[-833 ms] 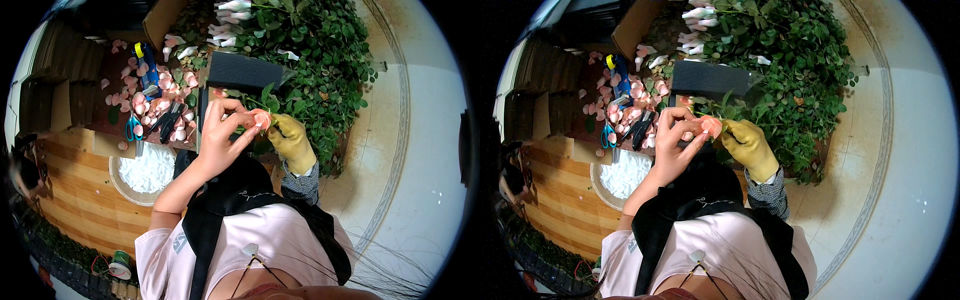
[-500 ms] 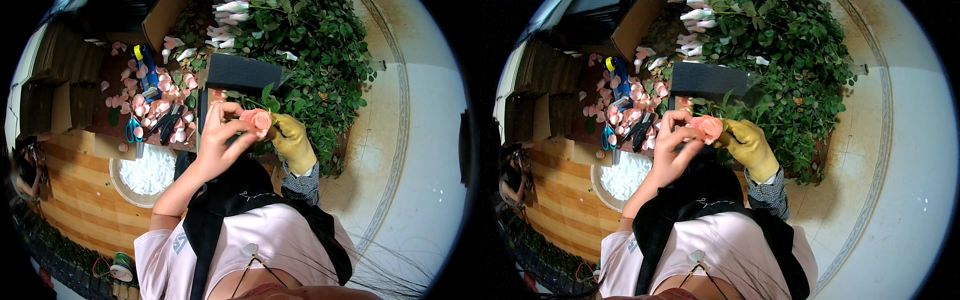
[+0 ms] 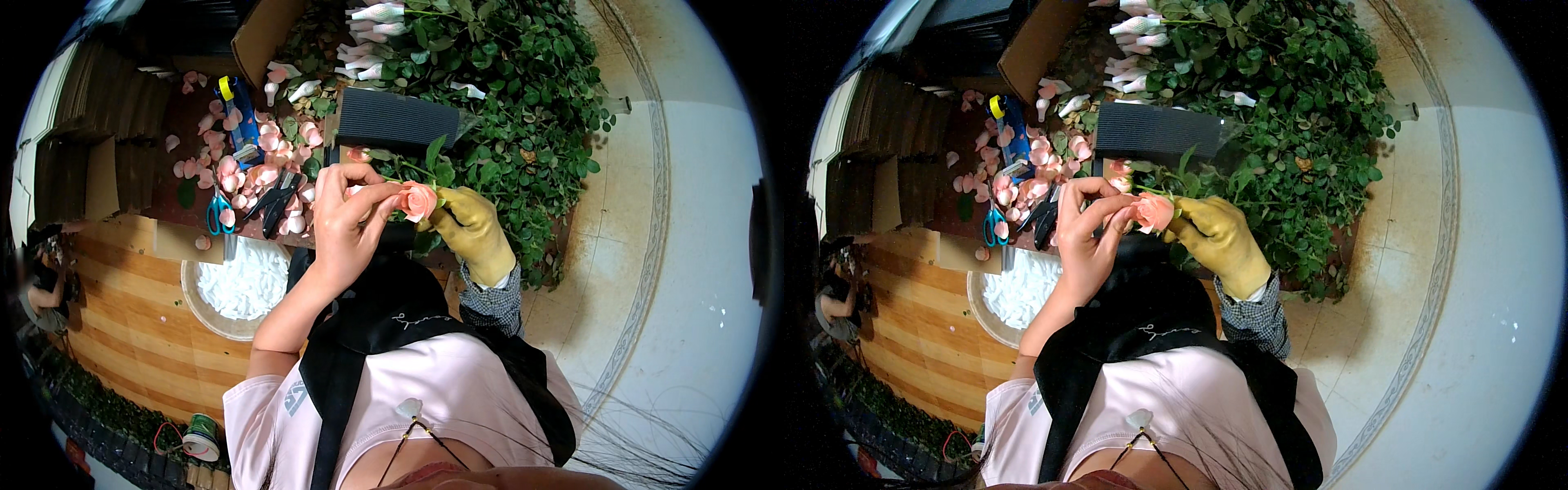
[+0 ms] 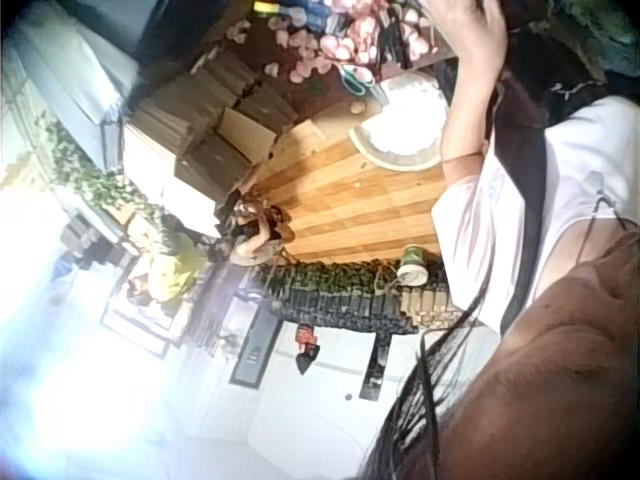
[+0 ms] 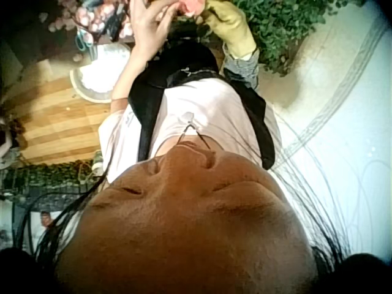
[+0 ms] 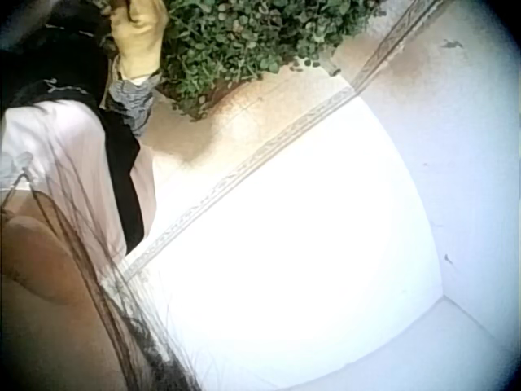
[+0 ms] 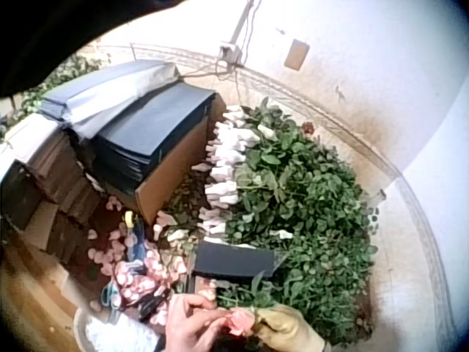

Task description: The person arranges artificial pink roses into a black foam block, adjusting the petals and positioning the stems. They then place the foam block into a cardboard box and continue arranging more flowers into the box.

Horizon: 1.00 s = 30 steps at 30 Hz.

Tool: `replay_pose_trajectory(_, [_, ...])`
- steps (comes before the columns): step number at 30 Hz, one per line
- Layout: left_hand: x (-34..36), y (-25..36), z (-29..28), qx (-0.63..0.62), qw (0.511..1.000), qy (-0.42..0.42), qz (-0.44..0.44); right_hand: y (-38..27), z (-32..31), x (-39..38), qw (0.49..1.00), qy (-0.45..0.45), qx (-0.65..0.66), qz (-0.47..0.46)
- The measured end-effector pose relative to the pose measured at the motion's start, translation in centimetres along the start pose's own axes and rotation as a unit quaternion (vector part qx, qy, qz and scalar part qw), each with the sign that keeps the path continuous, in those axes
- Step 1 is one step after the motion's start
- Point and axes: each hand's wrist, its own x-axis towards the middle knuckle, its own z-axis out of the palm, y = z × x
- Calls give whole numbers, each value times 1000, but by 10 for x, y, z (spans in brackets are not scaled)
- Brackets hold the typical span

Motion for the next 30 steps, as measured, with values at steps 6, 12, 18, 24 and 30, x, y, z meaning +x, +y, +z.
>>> replay_pose_trajectory(6, [5,-1,2,19,999,22,20,11,1,-5,997,8,-64,-50])
replay_pose_trajectory(12, [11,2,-8,62,994,53,70,20,1,-7,986,27,-134,-90])
replay_pose_trajectory(18, [16,-28,-37,203,956,210,-13,5,-2,-4,994,28,-91,-55])
replay_pose_trajectory(24, [1,-10,-29,79,996,41,22,9,-1,0,993,6,-111,-44])
replay_pose_trajectory(30, [-2,-6,-15,48,998,6,48,13,1,2,980,55,-169,-92])
